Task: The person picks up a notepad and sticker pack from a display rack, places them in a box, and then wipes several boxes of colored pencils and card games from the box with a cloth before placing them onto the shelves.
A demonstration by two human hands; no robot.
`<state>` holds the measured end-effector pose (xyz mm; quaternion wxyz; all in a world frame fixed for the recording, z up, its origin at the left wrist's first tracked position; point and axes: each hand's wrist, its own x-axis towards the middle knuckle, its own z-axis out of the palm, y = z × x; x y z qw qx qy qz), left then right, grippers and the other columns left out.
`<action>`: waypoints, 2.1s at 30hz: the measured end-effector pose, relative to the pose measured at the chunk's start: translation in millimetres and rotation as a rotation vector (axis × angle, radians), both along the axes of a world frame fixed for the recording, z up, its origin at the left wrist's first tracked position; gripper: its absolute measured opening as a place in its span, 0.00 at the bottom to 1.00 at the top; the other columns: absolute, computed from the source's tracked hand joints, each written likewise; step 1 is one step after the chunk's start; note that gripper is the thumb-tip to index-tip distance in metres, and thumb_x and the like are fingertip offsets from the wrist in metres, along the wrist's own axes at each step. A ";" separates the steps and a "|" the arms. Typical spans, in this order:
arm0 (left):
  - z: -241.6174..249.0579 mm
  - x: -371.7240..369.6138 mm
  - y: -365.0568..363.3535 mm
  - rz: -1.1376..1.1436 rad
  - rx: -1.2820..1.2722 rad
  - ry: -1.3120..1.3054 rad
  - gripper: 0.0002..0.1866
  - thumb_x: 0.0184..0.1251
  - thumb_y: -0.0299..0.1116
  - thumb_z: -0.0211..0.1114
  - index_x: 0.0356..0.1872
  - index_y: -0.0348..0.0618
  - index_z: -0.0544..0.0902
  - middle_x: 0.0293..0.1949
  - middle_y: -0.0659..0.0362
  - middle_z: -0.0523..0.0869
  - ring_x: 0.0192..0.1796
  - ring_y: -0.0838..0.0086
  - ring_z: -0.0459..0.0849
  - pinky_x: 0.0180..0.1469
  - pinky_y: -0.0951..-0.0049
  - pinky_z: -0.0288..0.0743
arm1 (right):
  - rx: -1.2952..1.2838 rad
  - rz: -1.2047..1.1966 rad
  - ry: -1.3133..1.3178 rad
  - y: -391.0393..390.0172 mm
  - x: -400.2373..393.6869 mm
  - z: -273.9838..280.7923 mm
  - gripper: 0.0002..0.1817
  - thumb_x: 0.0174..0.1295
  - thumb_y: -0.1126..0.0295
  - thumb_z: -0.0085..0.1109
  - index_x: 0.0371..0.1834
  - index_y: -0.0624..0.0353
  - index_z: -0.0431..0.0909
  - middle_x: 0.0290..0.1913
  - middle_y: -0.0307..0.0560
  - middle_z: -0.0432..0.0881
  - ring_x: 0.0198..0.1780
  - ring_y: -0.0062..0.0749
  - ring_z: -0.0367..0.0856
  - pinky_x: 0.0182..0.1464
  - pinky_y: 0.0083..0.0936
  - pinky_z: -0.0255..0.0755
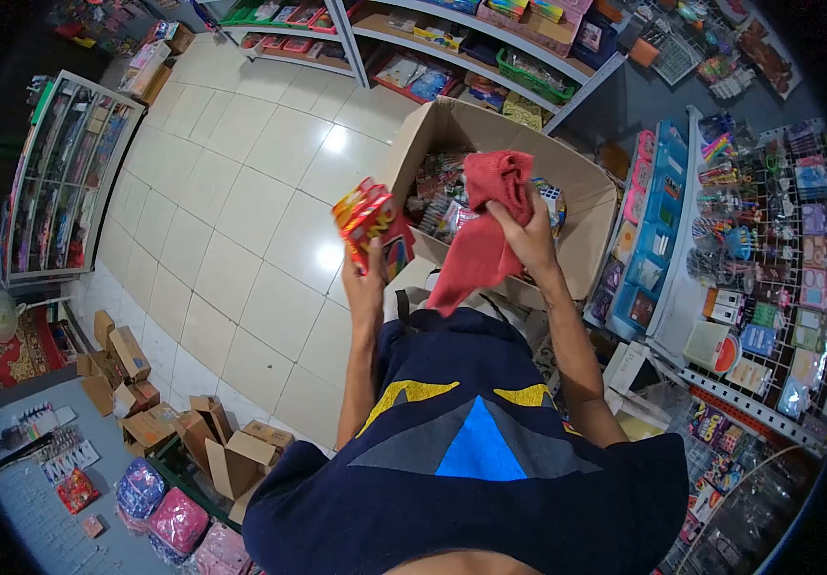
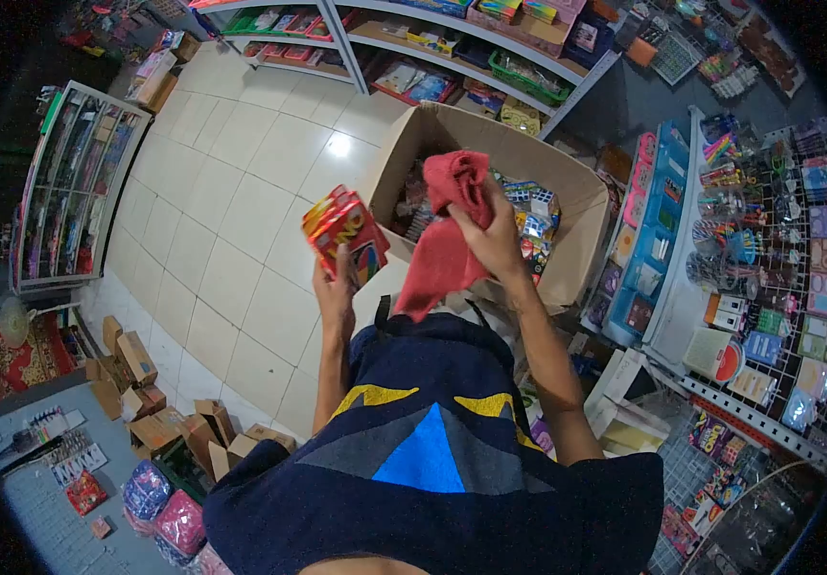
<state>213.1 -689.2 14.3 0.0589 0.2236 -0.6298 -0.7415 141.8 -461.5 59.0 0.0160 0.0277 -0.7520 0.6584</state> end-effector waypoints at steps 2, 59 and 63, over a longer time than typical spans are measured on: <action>0.9 7.6 -17.0 0.083 0.076 0.046 0.20 0.72 0.41 0.58 0.57 0.39 0.71 0.49 0.56 0.80 0.49 0.74 0.81 0.50 0.71 0.78 | 0.138 0.056 0.169 4.3 -16.9 -0.9 0.33 0.49 0.70 0.69 0.62 0.55 0.69 0.56 0.52 0.75 0.61 0.42 0.72 0.65 0.32 0.61; 29.8 116.6 327.9 -1.269 0.565 -0.053 0.31 0.70 0.32 0.57 0.72 0.48 0.57 0.71 0.57 0.61 0.63 0.63 0.72 0.59 0.56 0.74 | 0.098 -1.762 0.491 450.0 522.1 -72.4 0.38 0.56 0.81 0.63 0.69 0.51 0.57 0.57 0.48 0.74 0.56 0.27 0.75 0.55 0.26 0.73; 12.3 119.9 323.6 -1.268 0.483 -0.024 0.33 0.67 0.32 0.59 0.72 0.48 0.57 0.72 0.59 0.58 0.68 0.65 0.65 0.66 0.57 0.64 | -0.048 -1.814 0.512 480.7 529.5 -69.8 0.40 0.53 0.83 0.64 0.69 0.50 0.57 0.58 0.47 0.73 0.57 0.30 0.74 0.56 0.24 0.71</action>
